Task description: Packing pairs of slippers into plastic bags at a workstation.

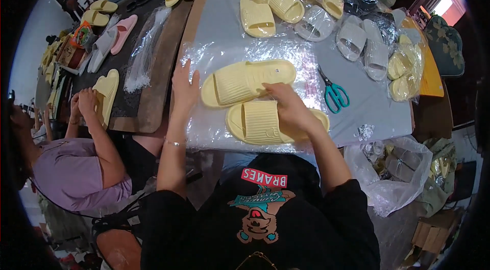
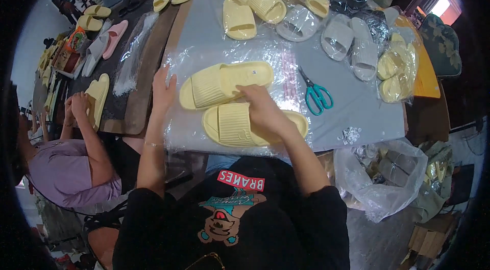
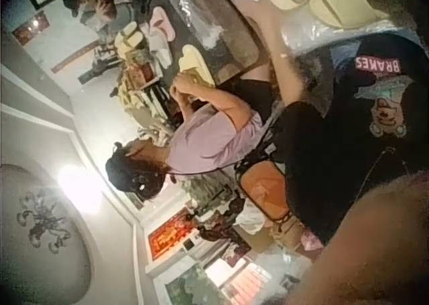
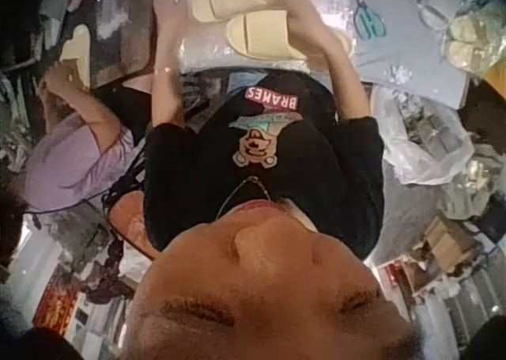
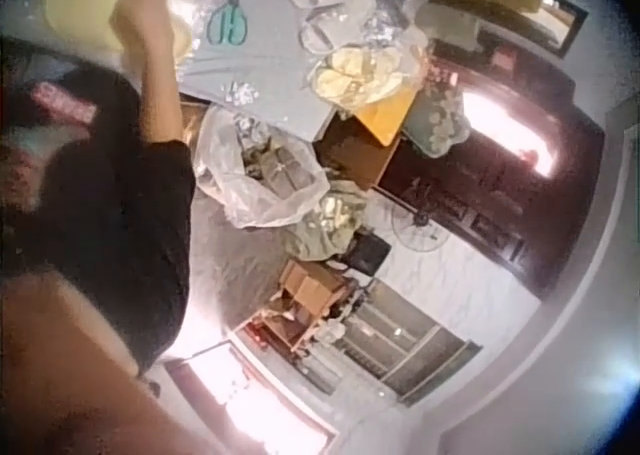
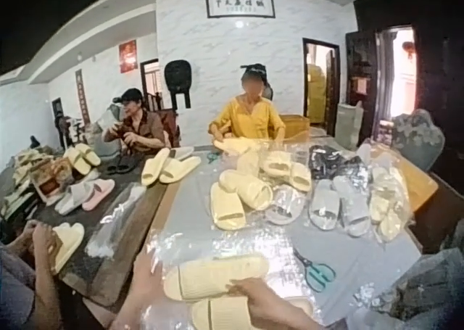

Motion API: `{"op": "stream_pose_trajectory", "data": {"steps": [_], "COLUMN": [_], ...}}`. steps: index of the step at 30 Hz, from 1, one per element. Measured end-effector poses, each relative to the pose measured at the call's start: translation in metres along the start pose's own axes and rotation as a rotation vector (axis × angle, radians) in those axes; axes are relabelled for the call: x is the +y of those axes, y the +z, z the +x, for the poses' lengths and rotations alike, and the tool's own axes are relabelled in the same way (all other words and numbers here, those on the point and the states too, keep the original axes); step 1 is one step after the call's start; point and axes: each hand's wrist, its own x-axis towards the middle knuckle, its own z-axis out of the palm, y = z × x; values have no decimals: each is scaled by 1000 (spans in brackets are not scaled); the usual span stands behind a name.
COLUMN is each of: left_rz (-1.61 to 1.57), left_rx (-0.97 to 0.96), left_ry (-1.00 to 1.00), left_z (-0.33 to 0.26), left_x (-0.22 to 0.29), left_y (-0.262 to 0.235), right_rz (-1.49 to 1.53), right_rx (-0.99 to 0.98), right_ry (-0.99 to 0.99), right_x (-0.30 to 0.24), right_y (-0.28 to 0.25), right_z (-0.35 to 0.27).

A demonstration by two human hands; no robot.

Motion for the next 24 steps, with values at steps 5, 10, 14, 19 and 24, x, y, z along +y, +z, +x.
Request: {"op": "stream_pose_trajectory", "data": {"steps": [5, 10, 14, 19, 24], "left_rz": [-338, -337, -43, 39, 24], "left_rx": [-56, -164, -214, -129, -137], "left_ry": [-108, -18, 31, 284, 284], "left_z": [-36, -29, -29, -41, -49], "left_x": [59, 78, 109, 143, 135], "left_y": [-1, 29, 30, 27, 46], "right_rz": [-348, -315, -480, -444, -519], "right_rx": [163, 402, 512, 549, 413], "right_ry": [153, 179, 145, 121, 192], "right_x": [35, 56, 67, 57, 76], "right_y": [-37, -1, -12, -33, -25], "right_z": [0, -7, -8, 24, 44]}}
